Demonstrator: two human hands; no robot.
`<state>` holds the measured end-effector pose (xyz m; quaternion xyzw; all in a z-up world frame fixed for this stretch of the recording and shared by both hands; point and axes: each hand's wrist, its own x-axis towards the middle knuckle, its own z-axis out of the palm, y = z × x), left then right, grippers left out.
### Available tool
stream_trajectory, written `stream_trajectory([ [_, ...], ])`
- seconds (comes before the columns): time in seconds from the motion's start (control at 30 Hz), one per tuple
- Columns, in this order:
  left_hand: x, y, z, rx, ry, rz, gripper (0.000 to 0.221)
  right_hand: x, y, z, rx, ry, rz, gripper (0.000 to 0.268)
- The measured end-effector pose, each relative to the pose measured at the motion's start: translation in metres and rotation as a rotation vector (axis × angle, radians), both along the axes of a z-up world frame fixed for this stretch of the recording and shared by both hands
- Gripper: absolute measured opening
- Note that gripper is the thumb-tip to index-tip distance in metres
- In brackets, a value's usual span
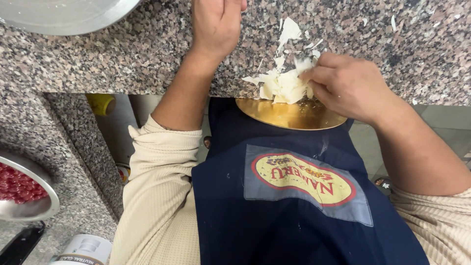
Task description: The person shaves a block of white chocolate with a knife, gathers the shavings, and presses them onto the sides and tops of two cakes. They then finish the cakes by arranging chocolate discs and cherries on top.
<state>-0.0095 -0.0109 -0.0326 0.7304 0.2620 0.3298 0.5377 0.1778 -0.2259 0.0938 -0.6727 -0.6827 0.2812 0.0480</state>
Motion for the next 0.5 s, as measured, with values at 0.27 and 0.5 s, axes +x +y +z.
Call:
stream_trajectory([
  [0.27, -0.0003, 0.0001, -0.0007, -0.022, -0.02, -0.007, 0.029, -0.0021, -0.0026, -0.0045, -0.091, 0.072, -0.066, 0.02],
  [0.5, 0.0006, 0.0013, 0.0008, -0.006, -0.033, -0.02, 0.031, 0.0015, -0.0046, -0.0029, -0.104, 0.329, -0.184, 0.016],
])
